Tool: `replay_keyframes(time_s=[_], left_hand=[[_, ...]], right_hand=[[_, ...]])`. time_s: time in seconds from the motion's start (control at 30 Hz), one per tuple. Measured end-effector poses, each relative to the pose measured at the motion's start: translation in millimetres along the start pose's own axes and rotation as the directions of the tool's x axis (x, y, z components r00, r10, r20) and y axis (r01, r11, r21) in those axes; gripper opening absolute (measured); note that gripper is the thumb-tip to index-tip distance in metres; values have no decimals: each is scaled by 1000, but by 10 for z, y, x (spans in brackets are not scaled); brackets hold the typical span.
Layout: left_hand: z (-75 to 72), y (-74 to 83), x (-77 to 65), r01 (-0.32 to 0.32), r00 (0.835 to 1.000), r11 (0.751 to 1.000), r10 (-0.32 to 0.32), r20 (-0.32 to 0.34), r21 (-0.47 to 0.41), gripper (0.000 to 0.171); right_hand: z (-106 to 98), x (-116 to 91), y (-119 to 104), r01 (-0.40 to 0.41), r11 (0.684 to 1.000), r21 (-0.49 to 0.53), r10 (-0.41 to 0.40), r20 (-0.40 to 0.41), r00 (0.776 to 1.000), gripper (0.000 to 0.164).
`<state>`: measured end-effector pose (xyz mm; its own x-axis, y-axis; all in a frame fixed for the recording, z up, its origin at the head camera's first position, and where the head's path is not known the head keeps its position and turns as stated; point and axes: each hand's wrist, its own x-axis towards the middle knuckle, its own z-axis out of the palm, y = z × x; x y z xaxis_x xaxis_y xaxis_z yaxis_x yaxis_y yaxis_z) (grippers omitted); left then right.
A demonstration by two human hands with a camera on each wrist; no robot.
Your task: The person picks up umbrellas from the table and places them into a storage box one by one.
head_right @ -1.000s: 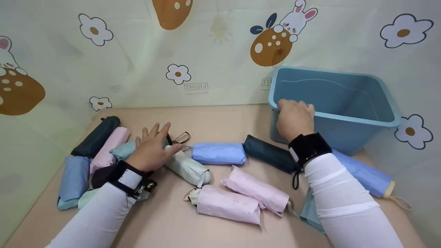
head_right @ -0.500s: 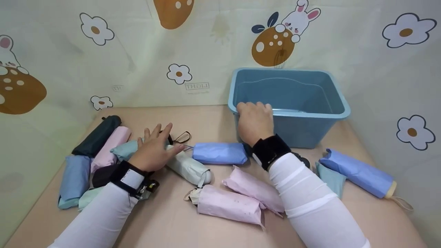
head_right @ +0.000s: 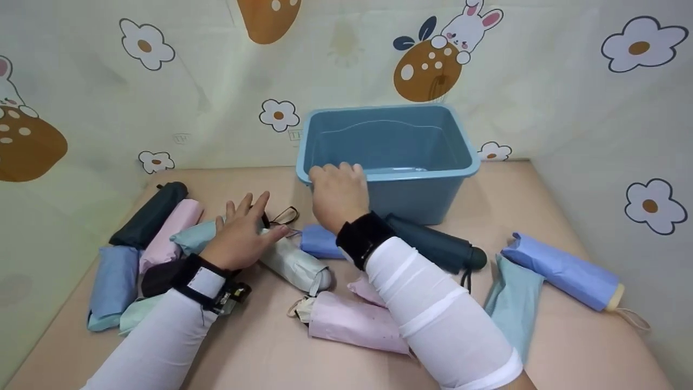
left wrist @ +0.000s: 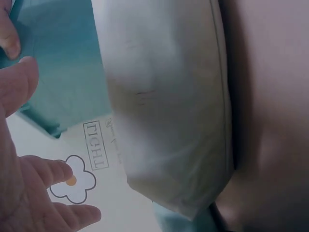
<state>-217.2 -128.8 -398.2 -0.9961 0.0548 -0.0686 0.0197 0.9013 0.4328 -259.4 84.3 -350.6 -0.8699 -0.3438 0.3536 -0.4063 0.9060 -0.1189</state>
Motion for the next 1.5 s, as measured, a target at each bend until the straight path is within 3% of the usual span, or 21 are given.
replay_keyframes(time_s=[0.2, 0.4, 0.5, 0.6, 0.67, 0.73, 0.83, 0.9, 1.0, 1.1, 1.23, 1.37, 1.5], left_hand=[[-61, 22, -4, -2, 1000, 999, 2, -14, -33, 98], [-130, 62, 2, -22, 998, 999, 20, -53, -49, 101], [-185, 137, 8, -57, 993, 998, 52, -106, -41, 101], [-235, 275, 27, -141, 972, 990, 138, -189, -3, 98], [-249, 393, 55, -216, 946, 975, 221, -238, 46, 94], [-254, 521, 94, -286, 914, 951, 307, -263, 117, 88], [-253, 694, 172, -354, 881, 905, 407, -239, 237, 81], [-257, 787, 233, -377, 873, 875, 445, -198, 304, 78], [-267, 871, 327, -378, 877, 849, 457, -150, 370, 70], [-288, 890, 401, -370, 880, 832, 457, -131, 414, 47], [-343, 843, 444, -365, 881, 821, 457, -122, 439, 25], [-407, 773, 450, -342, 896, 829, 430, -112, 442, 24], [-427, 736, 464, -324, 908, 829, 408, -95, 456, 26]], right_hand=[[48, 66, -263, 33, 999, -6, -33, 19, 999, 15], [63, 73, -357, 59, 998, 8, -59, 25, 998, 12], [17, 45, -325, 65, 986, 153, -69, 23, 997, 18], [-93, -14, -236, 95, 939, 332, -91, -29, 995, 26], [-189, -74, -149, 130, 906, 402, -106, -82, 991, 31], [-290, -140, -46, 152, 893, 423, -106, -132, 986, 34], [-410, -243, 121, 142, 888, 438, -69, -179, 981, 34], [-458, -305, 234, 126, 886, 446, -36, -204, 978, 33], [-489, -392, 393, 116, 888, 445, -7, -238, 971, 31], [-496, -486, 537, 117, 895, 431, -5, -252, 968, 28], [-528, -634, 728, 85, 915, 394, -14, -181, 983, 18], [-551, -787, 957, 20, 952, 307, -24, 11, 1000, 10], [-478, -942, 1213, -29, 985, 168, -12, 235, 972, 20]])
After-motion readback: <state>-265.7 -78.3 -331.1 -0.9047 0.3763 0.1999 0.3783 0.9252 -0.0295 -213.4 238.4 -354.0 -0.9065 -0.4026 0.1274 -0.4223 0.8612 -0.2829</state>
